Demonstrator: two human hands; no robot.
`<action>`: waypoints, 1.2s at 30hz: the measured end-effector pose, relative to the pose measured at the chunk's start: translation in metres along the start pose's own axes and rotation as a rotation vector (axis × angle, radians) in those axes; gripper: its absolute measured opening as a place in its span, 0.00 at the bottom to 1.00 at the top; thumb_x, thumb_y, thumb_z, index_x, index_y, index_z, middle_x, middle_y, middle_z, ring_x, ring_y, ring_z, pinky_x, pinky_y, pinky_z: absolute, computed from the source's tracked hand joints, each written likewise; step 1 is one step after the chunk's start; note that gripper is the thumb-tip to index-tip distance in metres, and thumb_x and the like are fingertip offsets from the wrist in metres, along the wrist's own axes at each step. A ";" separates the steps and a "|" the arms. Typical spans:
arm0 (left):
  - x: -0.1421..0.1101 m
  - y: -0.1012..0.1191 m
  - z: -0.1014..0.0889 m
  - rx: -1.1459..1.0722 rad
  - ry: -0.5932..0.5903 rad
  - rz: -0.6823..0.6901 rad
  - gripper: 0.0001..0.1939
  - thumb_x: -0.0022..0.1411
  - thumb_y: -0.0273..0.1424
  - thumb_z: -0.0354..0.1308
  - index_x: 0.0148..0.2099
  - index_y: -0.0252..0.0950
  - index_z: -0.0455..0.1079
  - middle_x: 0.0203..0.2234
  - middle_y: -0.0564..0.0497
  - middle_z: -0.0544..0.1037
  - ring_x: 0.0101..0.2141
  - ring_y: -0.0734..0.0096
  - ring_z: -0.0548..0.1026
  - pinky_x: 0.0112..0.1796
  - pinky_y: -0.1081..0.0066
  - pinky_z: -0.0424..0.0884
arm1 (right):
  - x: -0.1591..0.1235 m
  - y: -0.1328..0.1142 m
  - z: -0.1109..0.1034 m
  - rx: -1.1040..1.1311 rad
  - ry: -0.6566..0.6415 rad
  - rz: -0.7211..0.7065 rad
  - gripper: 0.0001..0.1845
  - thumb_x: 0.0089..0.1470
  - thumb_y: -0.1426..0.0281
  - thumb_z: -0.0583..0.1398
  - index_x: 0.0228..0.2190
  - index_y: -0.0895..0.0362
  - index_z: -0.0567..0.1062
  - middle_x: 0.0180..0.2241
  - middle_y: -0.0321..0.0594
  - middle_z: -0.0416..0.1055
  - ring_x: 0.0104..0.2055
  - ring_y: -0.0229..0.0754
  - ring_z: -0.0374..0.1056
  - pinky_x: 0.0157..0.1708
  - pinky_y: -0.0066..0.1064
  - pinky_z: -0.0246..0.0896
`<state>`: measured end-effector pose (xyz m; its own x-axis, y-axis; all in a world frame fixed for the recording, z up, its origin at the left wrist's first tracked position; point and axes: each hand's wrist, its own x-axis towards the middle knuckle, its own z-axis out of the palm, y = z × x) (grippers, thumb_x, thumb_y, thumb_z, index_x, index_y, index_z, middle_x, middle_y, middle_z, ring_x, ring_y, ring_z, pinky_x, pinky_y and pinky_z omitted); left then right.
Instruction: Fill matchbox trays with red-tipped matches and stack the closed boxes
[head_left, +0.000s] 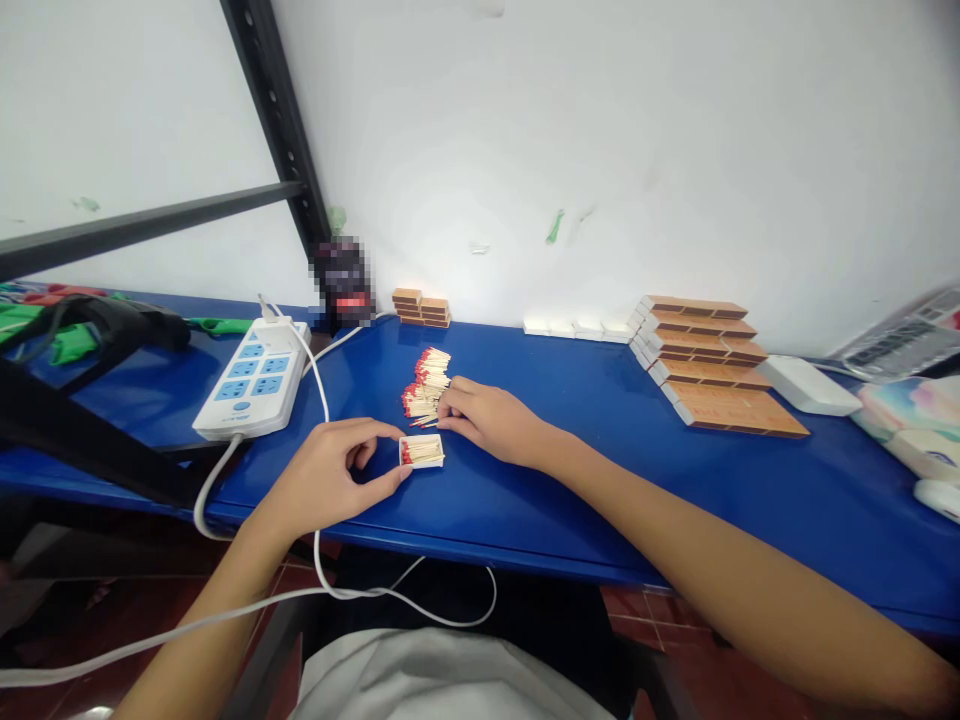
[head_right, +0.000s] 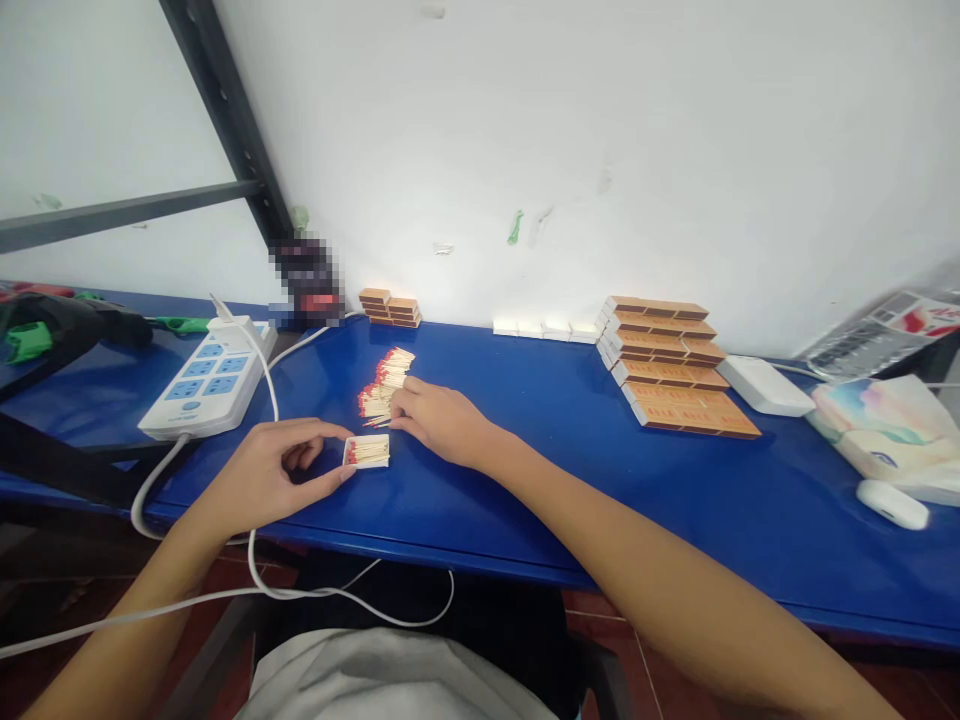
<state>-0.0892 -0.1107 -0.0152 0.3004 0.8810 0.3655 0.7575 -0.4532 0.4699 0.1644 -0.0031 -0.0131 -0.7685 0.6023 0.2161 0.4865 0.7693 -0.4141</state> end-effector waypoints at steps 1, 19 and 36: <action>0.000 0.000 0.000 0.001 0.000 -0.002 0.15 0.65 0.42 0.67 0.50 0.40 0.81 0.23 0.58 0.67 0.24 0.76 0.65 0.28 0.73 0.63 | 0.000 0.000 0.001 0.000 0.004 -0.008 0.04 0.71 0.70 0.59 0.42 0.56 0.75 0.44 0.40 0.71 0.39 0.39 0.67 0.39 0.30 0.56; 0.000 0.000 0.000 -0.002 0.011 -0.018 0.15 0.66 0.42 0.67 0.50 0.40 0.81 0.22 0.59 0.67 0.23 0.77 0.64 0.28 0.74 0.63 | -0.001 -0.003 0.000 -0.053 0.000 0.022 0.07 0.72 0.67 0.59 0.42 0.57 0.74 0.42 0.41 0.72 0.36 0.39 0.65 0.37 0.30 0.55; 0.001 -0.002 0.000 -0.005 -0.009 -0.015 0.17 0.65 0.43 0.68 0.51 0.40 0.81 0.22 0.59 0.66 0.23 0.77 0.63 0.27 0.74 0.62 | -0.007 -0.021 -0.005 0.026 0.055 -0.061 0.09 0.73 0.70 0.56 0.46 0.56 0.77 0.46 0.43 0.75 0.42 0.41 0.70 0.42 0.33 0.61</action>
<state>-0.0901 -0.1092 -0.0159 0.2941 0.8889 0.3512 0.7589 -0.4405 0.4797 0.1612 -0.0226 -0.0012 -0.7717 0.5660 0.2899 0.4281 0.7995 -0.4214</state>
